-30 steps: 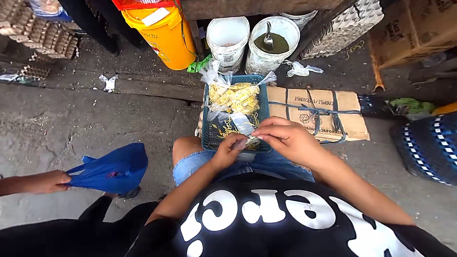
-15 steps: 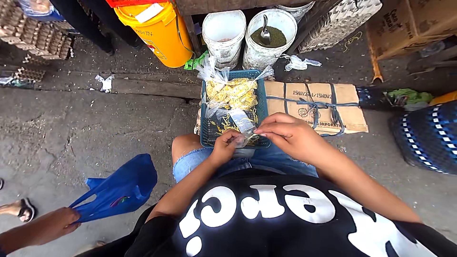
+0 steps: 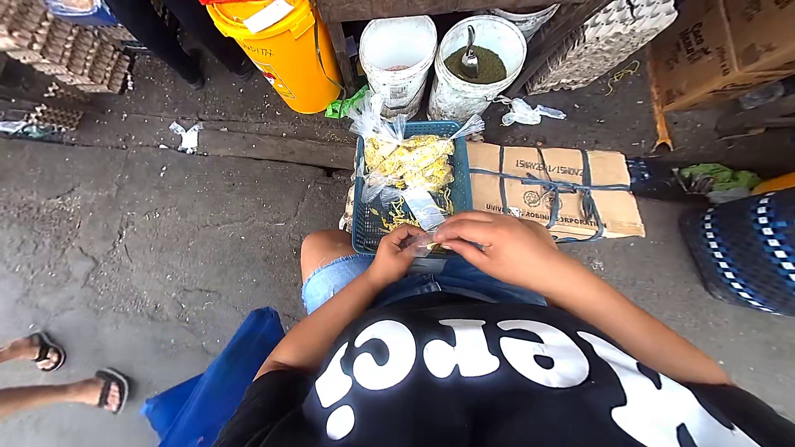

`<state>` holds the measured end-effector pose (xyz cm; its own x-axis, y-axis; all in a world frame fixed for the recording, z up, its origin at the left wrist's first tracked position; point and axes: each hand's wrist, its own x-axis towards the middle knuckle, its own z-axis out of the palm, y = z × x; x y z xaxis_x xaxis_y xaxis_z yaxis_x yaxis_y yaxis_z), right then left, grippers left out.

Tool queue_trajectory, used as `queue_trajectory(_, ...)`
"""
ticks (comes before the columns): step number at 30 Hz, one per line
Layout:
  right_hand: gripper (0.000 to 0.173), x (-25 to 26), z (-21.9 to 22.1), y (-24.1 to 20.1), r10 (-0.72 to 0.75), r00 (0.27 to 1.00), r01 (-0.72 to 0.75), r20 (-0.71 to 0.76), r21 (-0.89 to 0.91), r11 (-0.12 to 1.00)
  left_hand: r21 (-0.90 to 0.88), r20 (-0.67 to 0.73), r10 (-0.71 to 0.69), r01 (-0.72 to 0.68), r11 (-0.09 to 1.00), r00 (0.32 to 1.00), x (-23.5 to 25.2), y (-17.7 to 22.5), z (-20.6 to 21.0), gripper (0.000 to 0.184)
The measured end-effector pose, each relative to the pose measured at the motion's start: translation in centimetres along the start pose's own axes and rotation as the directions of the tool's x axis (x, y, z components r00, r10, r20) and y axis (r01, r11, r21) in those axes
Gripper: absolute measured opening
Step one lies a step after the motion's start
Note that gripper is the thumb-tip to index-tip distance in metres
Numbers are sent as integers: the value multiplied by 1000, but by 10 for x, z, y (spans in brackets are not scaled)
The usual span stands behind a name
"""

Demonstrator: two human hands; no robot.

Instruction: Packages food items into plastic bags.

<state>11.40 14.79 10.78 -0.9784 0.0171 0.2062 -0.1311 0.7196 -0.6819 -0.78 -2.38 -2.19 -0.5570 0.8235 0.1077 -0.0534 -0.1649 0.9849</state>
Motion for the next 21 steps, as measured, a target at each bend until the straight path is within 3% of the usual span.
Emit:
queue_trajectory(6,23,0,1,3,-31,999,32,5,-220,975,-40,44,-31,33,999,999,0,1,-1,21)
queue_trajectory(12,21,8,8,-1,-79,996,70,-43,-180,981,-45,48,-11,13,999,999,0,-2,-2,24)
queue_trajectory(16,17,9,-3,1,-112,988,86,-104,-225,971,-32,28,-21,21,999,999,-1,-2,-5,36)
queue_trajectory(21,18,4,-1,2,-60,998,52,-35,-207,977,-63,44,-24,27,998,999,-2,-2,-4,27)
